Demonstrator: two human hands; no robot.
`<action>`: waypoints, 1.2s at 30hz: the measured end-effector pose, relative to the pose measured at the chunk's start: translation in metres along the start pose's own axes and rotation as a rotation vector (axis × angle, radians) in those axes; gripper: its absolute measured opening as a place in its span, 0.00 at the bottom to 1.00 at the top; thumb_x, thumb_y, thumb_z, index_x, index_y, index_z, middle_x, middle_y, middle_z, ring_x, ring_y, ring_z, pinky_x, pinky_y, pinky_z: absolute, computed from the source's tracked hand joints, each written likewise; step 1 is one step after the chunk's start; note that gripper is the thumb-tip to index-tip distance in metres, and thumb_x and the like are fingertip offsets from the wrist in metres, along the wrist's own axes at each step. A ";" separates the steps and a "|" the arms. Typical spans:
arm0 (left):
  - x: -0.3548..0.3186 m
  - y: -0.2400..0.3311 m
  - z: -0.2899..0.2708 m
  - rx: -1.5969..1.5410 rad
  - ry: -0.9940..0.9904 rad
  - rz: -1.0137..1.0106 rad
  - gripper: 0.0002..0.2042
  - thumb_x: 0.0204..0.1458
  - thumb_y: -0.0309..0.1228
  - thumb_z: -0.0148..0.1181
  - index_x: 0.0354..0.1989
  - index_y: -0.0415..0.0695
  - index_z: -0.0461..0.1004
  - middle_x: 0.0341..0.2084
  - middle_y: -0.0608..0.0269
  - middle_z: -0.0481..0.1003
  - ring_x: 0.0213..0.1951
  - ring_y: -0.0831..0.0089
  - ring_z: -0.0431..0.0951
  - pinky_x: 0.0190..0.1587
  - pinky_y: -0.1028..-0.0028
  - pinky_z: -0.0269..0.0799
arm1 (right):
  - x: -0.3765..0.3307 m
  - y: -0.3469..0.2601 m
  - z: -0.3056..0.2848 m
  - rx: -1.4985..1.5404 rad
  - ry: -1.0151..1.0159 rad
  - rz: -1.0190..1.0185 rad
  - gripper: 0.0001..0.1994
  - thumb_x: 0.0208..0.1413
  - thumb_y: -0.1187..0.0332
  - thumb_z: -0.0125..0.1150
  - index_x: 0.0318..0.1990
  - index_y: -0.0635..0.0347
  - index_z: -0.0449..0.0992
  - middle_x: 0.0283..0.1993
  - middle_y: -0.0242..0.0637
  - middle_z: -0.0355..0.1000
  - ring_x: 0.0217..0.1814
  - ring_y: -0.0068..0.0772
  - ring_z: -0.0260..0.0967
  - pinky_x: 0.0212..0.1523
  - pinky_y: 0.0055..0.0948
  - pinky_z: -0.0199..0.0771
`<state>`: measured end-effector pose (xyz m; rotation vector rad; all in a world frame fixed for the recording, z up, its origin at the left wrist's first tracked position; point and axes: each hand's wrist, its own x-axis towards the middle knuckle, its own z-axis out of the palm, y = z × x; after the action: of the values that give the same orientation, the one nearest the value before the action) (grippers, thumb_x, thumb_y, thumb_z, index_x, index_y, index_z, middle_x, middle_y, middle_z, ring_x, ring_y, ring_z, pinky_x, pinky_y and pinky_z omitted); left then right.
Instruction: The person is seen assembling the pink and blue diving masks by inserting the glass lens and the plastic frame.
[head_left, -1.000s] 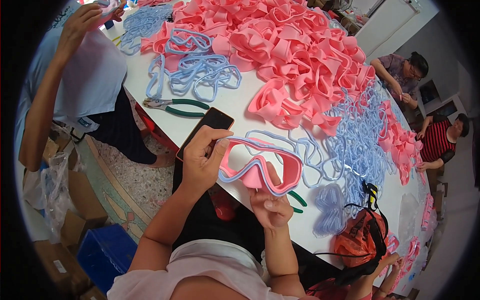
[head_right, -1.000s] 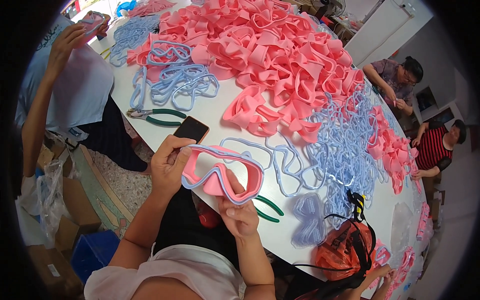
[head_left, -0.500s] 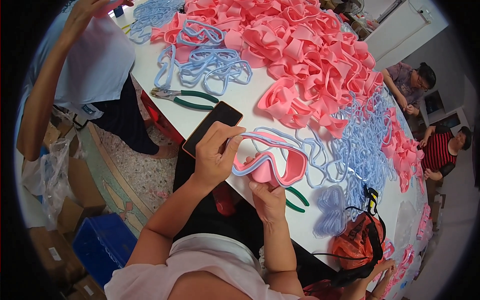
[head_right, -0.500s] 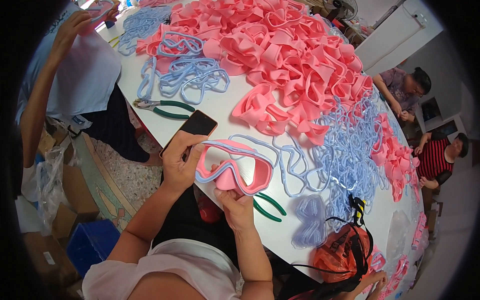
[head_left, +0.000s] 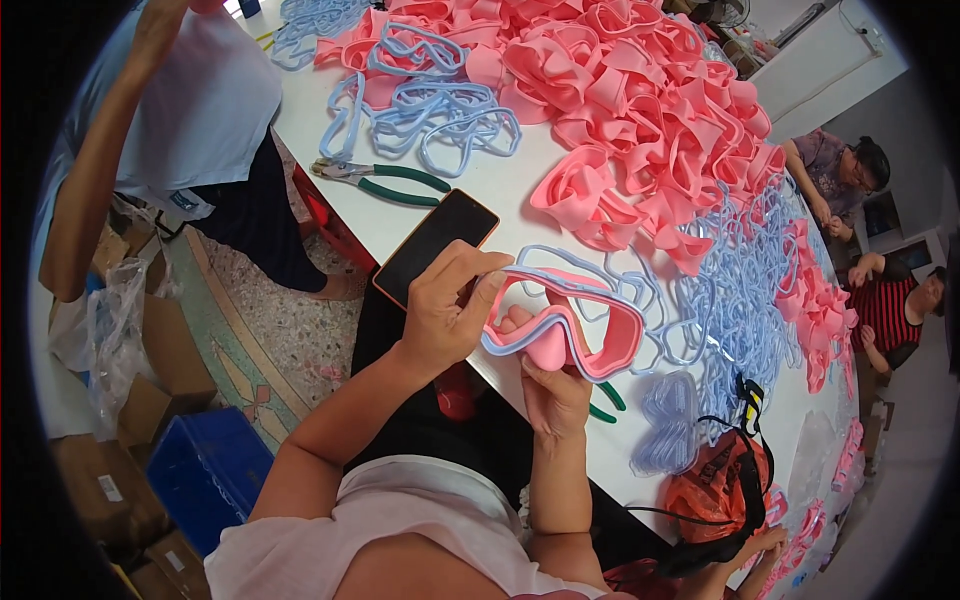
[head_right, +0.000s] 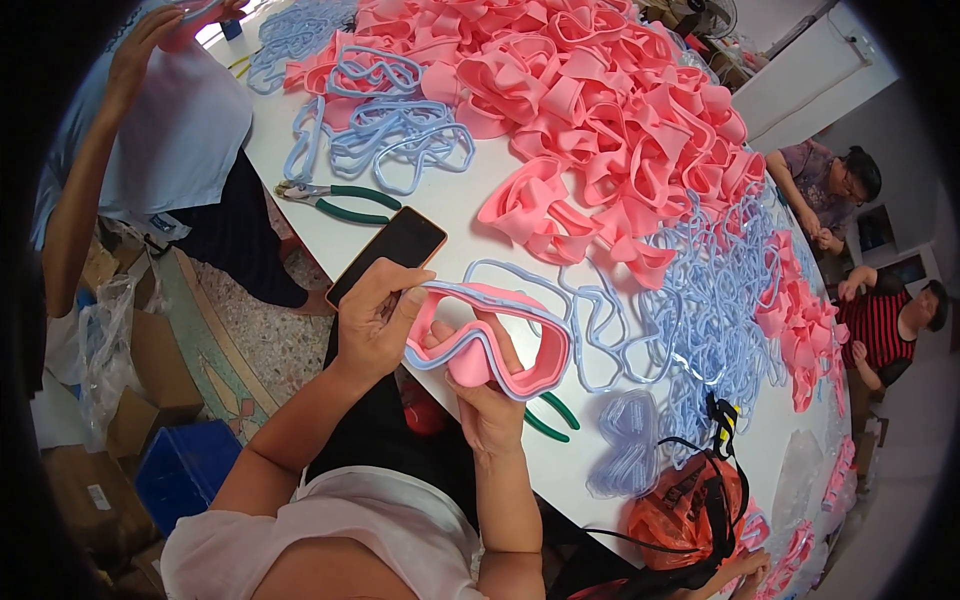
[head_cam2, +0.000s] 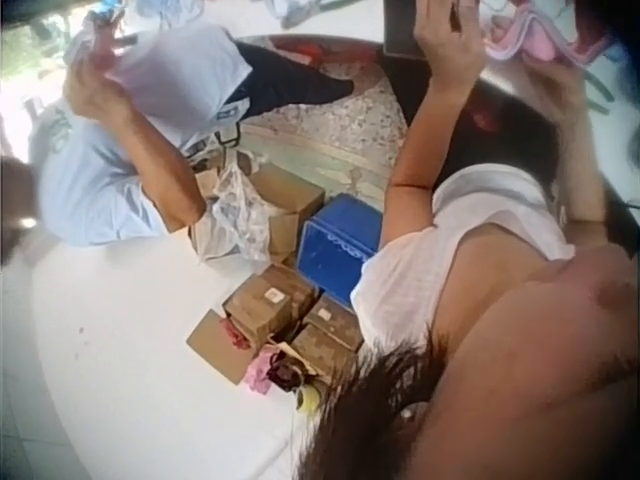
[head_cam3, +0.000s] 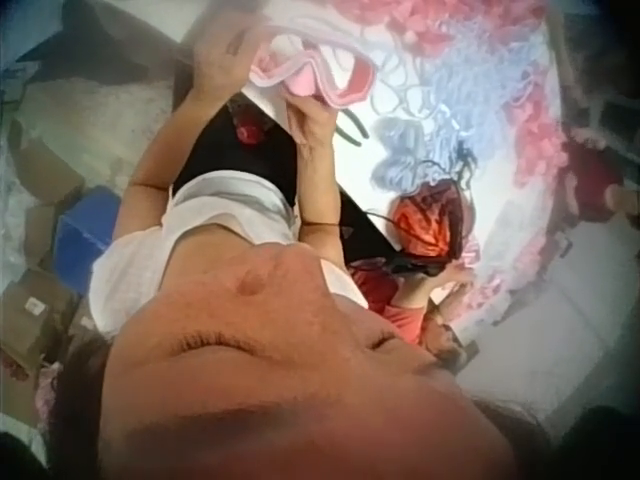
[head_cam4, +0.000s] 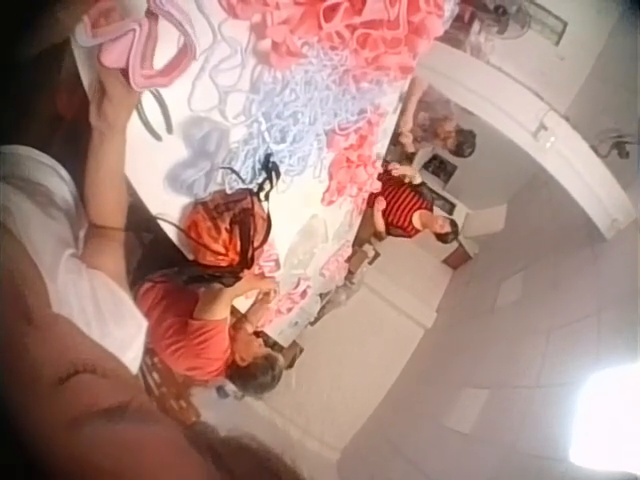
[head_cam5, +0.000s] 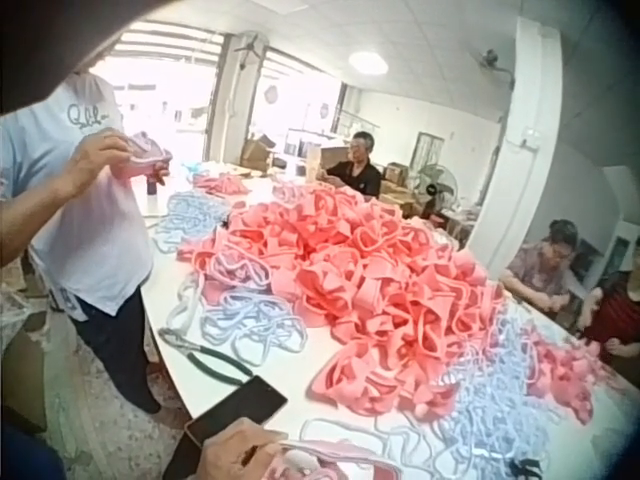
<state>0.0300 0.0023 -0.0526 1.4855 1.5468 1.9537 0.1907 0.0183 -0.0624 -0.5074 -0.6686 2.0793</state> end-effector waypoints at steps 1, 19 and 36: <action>0.000 0.000 0.000 -0.025 -0.007 0.000 0.06 0.55 0.21 0.58 0.40 0.37 0.77 0.26 0.62 0.70 0.23 0.77 0.68 0.24 0.78 0.62 | 0.001 -0.001 0.005 0.033 -0.015 -0.016 0.38 0.42 0.89 0.58 0.65 0.66 0.57 0.62 0.61 0.62 0.64 0.55 0.63 0.66 0.47 0.62; -0.004 -0.005 0.006 -0.080 -0.126 -0.085 0.08 0.58 0.19 0.54 0.44 0.34 0.74 0.33 0.64 0.67 0.32 0.83 0.68 0.34 0.84 0.63 | 0.011 0.016 -0.005 -0.623 0.017 -0.479 0.29 0.49 0.78 0.65 0.59 0.66 0.62 0.46 0.45 0.73 0.47 0.36 0.73 0.51 0.34 0.74; 0.003 0.003 -0.007 -0.042 -0.099 -0.066 0.07 0.56 0.19 0.56 0.42 0.34 0.75 0.32 0.66 0.69 0.31 0.85 0.68 0.32 0.85 0.62 | -0.005 -0.012 -0.005 -0.231 -0.243 0.008 0.43 0.43 0.73 0.70 0.67 0.66 0.52 0.65 0.48 0.61 0.69 0.43 0.58 0.69 0.40 0.53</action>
<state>0.0234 -0.0007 -0.0479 1.4717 1.4856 1.8357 0.2038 0.0208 -0.0587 -0.3869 -1.0584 2.1016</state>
